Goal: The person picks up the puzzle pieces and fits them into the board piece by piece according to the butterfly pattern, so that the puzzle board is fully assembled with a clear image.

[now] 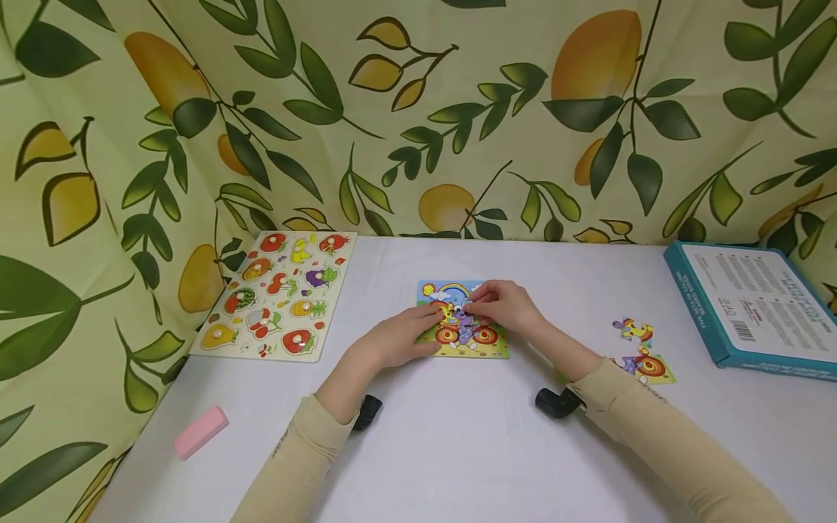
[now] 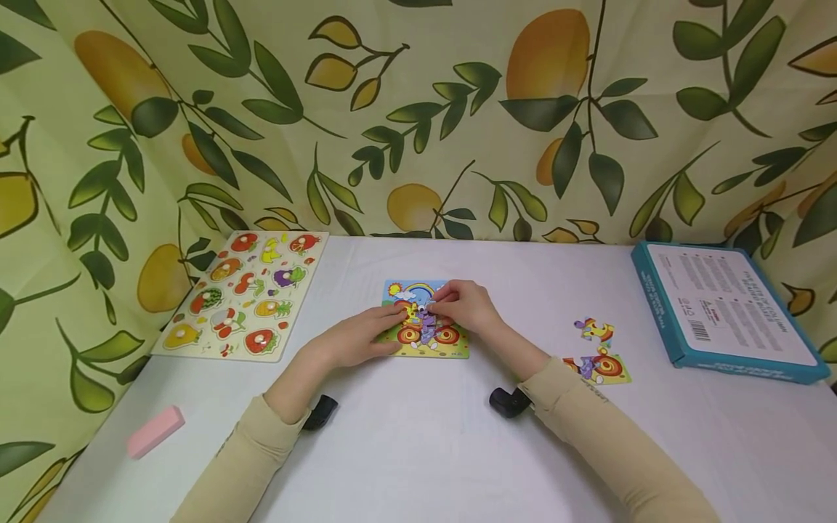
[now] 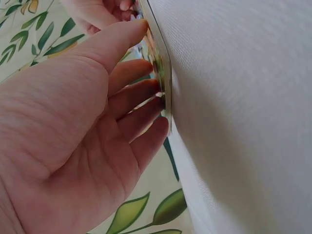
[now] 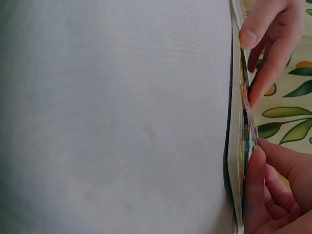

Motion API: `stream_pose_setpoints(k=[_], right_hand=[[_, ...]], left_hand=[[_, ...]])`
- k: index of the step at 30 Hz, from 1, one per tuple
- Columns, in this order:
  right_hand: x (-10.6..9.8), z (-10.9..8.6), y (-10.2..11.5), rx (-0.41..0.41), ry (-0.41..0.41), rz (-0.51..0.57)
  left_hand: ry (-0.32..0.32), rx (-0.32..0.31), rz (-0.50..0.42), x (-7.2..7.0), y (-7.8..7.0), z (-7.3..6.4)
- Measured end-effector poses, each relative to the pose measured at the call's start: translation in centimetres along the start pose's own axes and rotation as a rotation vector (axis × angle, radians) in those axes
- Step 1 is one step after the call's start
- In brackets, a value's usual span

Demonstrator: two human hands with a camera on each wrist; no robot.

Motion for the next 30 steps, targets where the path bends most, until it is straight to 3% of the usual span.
stream_pose_setpoints(k=[7,13,30], right_hand=[[0.15,0.24,0.74,-0.122,-0.013,-0.119],[0.36,0.33,0.74,-0.134,0.002,-0.121],[0.48,0.36,1.05,-0.143,-0.014,-0.150]], left_hand=[[0.008,-0.007,-0.045,-0.09,-0.17,-0.25],[0.014,0.034,-0.046,-0.09,-0.55,-0.23],[0.017,0.040,-0.004,-0.04,-0.75,-0.24]])
Point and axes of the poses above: each hand's wrist, its own z-axis towards the middle knuckle, its own x-axis out of the palm, y = z × x, the point moved 10 cm from there along z, towards the middle knuckle, and after that the axes turned 14 degrees about -y, right-handed, at the moved point
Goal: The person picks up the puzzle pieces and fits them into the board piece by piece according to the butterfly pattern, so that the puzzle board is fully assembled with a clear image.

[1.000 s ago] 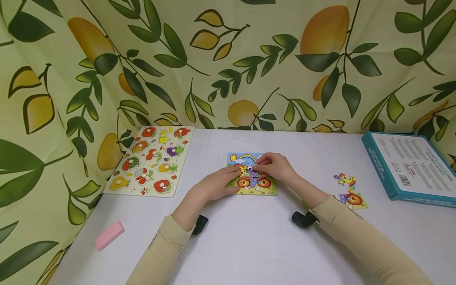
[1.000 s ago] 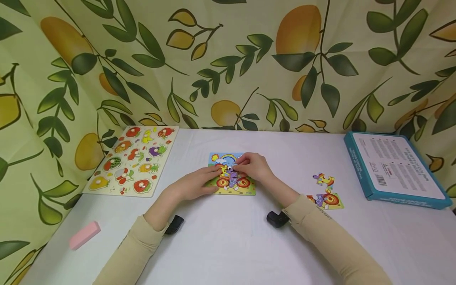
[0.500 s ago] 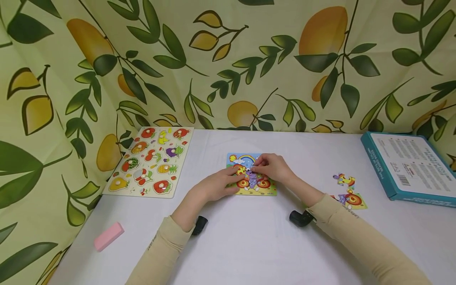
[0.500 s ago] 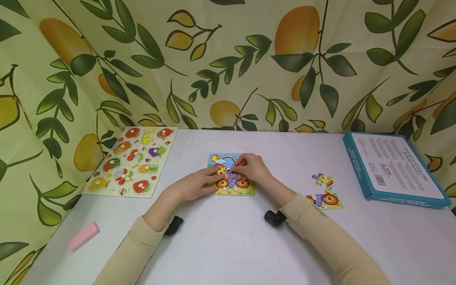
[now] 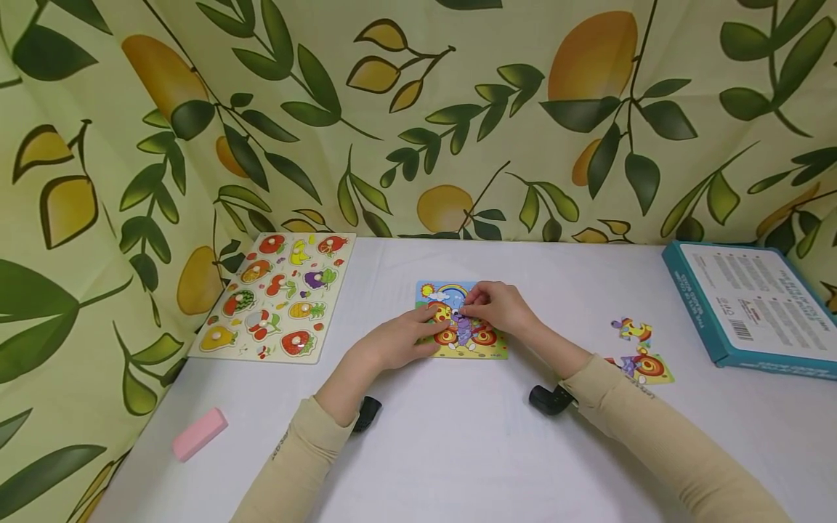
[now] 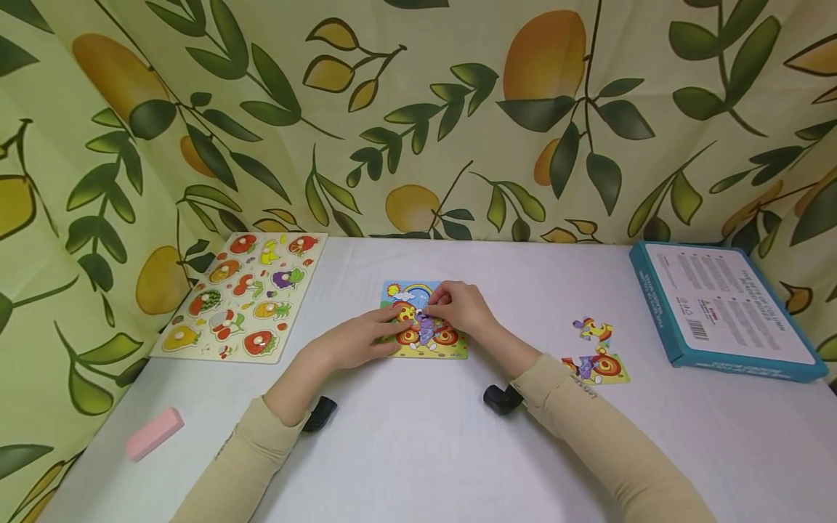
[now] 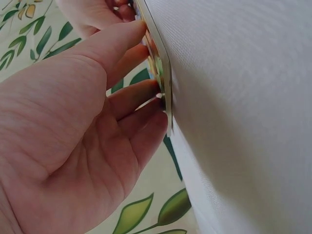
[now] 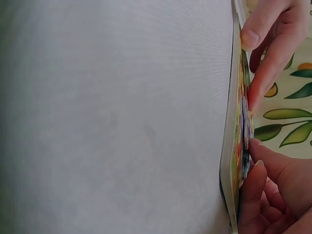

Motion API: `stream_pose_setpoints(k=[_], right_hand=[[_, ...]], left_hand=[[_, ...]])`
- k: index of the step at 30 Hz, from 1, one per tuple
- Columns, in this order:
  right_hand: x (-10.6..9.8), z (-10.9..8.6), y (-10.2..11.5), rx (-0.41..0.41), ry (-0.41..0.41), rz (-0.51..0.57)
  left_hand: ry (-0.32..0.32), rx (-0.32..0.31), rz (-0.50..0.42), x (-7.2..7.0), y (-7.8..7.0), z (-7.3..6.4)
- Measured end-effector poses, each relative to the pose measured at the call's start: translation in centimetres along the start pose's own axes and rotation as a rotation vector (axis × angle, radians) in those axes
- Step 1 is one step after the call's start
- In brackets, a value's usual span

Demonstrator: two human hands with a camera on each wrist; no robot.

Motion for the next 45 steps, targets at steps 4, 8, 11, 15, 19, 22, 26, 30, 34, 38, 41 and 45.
stream_pose_setpoints(k=[4,8,11,15,19,22,26,30,34,38,41,45], right_hand=[[-0.01,0.01,0.09,-0.003,-0.002,-0.007],[-0.03,0.05,0.14,-0.005,-0.007,-0.018],[-0.09,0.05,0.27,-0.016,-0.011,-0.034],[-0.17,0.00,0.42,-0.028,-0.015,-0.056],[-0.12,0.00,0.46,-0.027,-0.013,-0.072],[-0.06,0.00,0.48,-0.028,-0.010,-0.080],[0.02,0.01,0.59,-0.036,-0.008,-0.087],[0.04,0.00,0.80,-0.052,-0.009,-0.088],[0.05,-0.01,0.86,-0.067,0.003,-0.085],[0.04,-0.03,0.30,-0.019,0.045,-0.029],[0.06,-0.03,-0.04,0.021,0.077,0.015],[0.10,0.05,-0.02,0.021,0.091,0.024]], left_hand=[[-0.003,-0.004,-0.002,-0.02,0.01,0.00],[-0.004,-0.004,-0.002,-0.04,0.01,0.05],[-0.001,0.001,0.009,-0.02,-0.02,0.07],[0.002,0.005,0.028,0.01,-0.06,0.06],[0.000,0.008,0.041,-0.07,-0.12,0.06],[-0.003,0.010,0.047,-0.08,-0.15,0.09],[-0.007,0.013,0.050,-0.11,-0.17,0.07],[-0.006,0.016,0.058,-0.11,-0.22,0.00],[-0.006,0.020,0.073,-0.09,-0.25,-0.01],[-0.010,0.026,0.078,-0.07,-0.28,0.04],[-0.009,0.028,0.083,-0.04,-0.27,0.06],[-0.008,0.028,0.098,-0.05,-0.22,0.13]])
Point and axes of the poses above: each hand's wrist, its own z-axis towards the middle knuckle, its own x-axis out of the palm, y = z × x, the point moved 10 cm from there along z, towards the middle knuckle, and after that the axes turned 14 degrees about -y, right-handed, at the moved point
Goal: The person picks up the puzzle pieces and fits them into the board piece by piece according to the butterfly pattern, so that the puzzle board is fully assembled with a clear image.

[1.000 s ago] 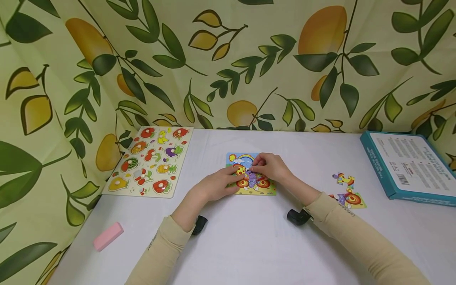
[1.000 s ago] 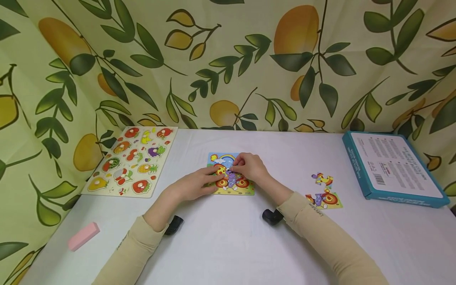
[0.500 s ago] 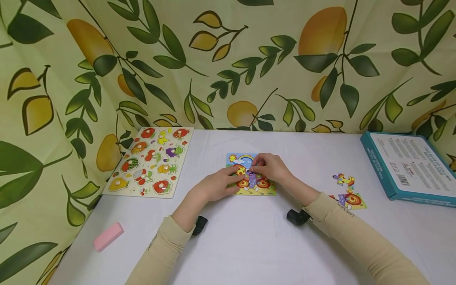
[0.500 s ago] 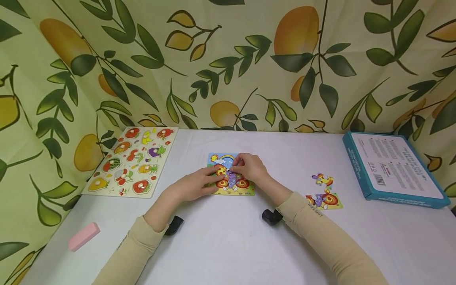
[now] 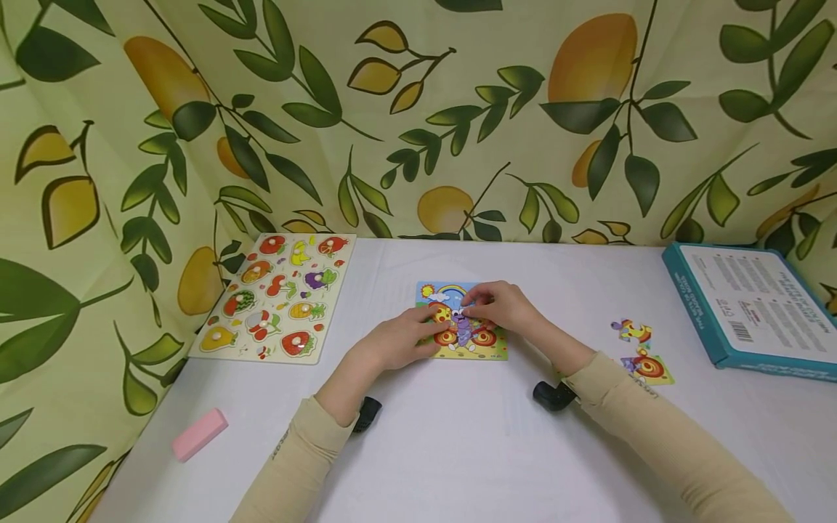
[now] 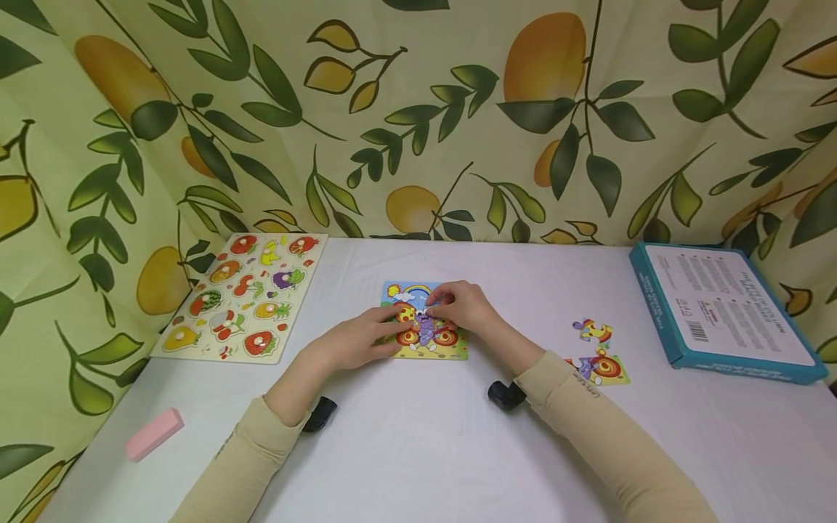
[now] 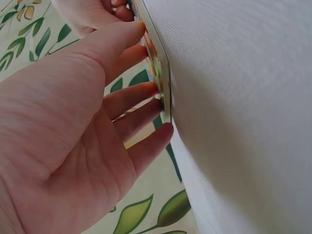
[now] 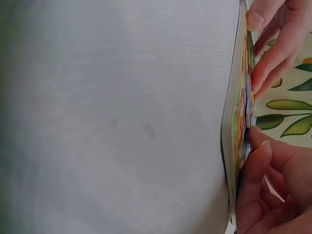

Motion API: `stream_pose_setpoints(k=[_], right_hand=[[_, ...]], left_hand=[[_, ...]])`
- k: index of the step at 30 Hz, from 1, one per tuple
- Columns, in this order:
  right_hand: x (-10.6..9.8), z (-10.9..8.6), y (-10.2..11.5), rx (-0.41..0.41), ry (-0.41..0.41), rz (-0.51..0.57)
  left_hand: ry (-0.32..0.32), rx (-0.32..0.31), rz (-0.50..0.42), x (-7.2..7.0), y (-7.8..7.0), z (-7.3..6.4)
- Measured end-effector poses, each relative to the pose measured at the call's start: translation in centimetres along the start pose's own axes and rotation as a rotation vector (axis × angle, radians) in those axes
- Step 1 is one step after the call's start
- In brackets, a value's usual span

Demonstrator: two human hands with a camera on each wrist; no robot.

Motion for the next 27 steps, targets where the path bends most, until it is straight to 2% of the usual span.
stream_pose_setpoints(k=[7,12,15,19,27], right_hand=[[0.0,0.0,0.3,-0.030,0.005,-0.005],[0.0,0.0,0.4,-0.034,0.002,-0.019],[0.1,0.2,0.3,-0.030,-0.014,-0.055],[0.1,0.7,0.1,-0.016,-0.025,-0.110],[0.1,1.0,0.6,-0.027,-0.019,-0.187]], left_hand=[[-0.021,0.034,0.012,-0.2,-0.3,0.4],[-0.022,0.010,0.028,0.0,0.0,0.7],[-0.015,-0.004,0.029,0.2,0.2,0.8],[-0.016,0.014,0.018,0.1,-0.1,0.8],[0.033,0.059,0.121,0.5,-0.4,0.6]])
Point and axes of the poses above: each hand's wrist, its own z-axis towards the middle knuckle, its own x-axis out of the palm, y = z × x, the point moved 10 cm from there along z, towards the middle knuckle, and after that the axes turned 14 degrees about -y, right-handed, at the moved point
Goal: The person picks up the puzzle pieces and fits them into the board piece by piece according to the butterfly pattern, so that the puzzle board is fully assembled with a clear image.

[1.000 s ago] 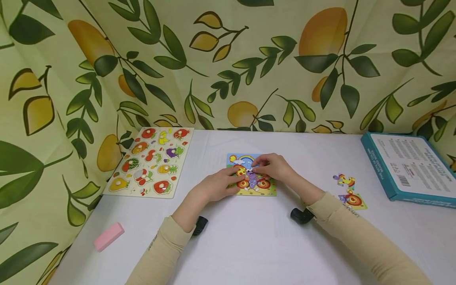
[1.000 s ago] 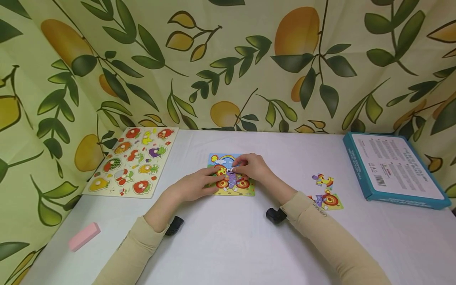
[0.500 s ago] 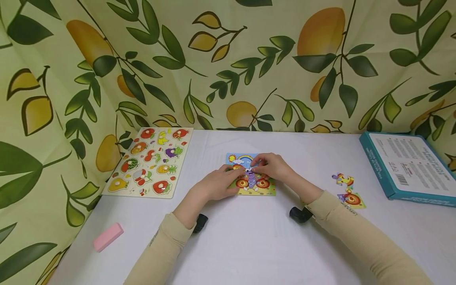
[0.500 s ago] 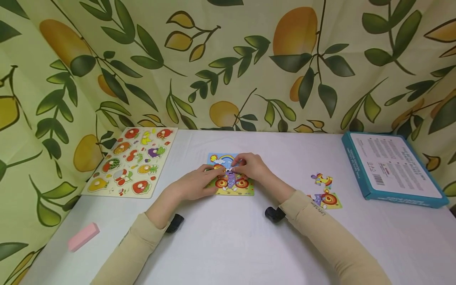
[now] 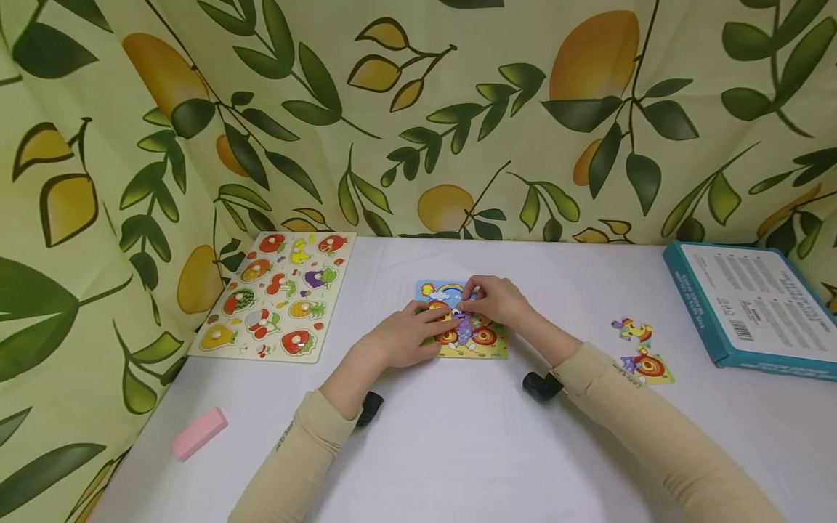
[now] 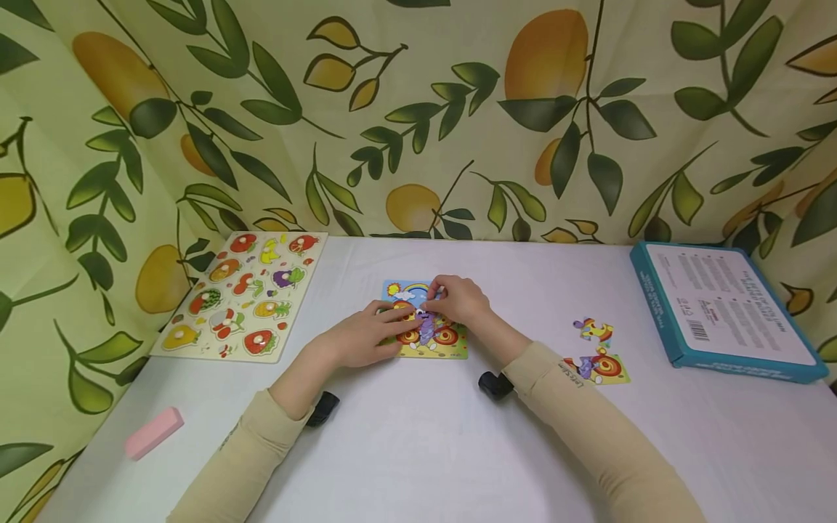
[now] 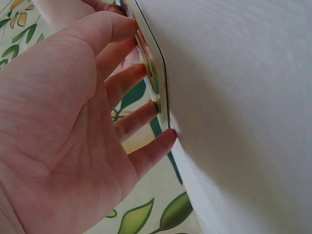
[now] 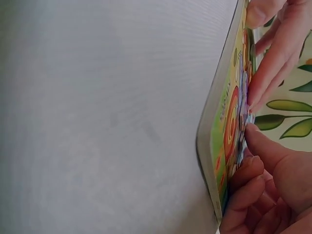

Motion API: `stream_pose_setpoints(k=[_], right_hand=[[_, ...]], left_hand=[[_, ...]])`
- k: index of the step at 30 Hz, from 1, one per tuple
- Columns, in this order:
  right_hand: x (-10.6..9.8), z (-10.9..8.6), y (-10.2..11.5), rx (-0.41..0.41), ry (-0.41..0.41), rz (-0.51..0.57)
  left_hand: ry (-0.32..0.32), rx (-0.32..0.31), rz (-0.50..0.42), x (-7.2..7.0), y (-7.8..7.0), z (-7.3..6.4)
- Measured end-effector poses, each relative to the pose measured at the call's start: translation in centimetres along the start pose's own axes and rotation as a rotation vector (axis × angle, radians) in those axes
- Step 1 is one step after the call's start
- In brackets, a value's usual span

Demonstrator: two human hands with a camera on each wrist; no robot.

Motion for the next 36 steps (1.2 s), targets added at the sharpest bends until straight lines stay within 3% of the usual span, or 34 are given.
stream_pose_setpoints(k=[9,21,27,31,36], right_hand=[[0.21,-0.21,-0.40,0.019,0.037,0.059],[0.31,-0.89,-0.46,-0.086,0.070,0.132],[0.04,-0.95,-0.43,-0.064,0.043,0.128],[0.02,-0.92,-0.63,-0.046,0.028,0.127],[0.12,-0.84,-0.91,-0.038,0.027,0.124]], left_hand=[[-0.010,0.021,0.010,-0.15,-0.20,-0.05],[-0.023,0.028,0.086,0.02,-0.20,0.05],[-0.018,0.073,-0.024,0.00,-0.78,0.26],[0.014,0.040,-0.097,0.31,-0.58,0.24],[0.008,0.021,-0.095,0.29,-0.41,0.25]])
Point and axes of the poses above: each hand's wrist, its own z-axis towards the middle knuckle, its own x-axis out of the palm, y = z × x, the point moved 10 cm from there along z, towards the middle knuckle, and after that the axes turned 14 degrees about -y, right-handed, at the moved point
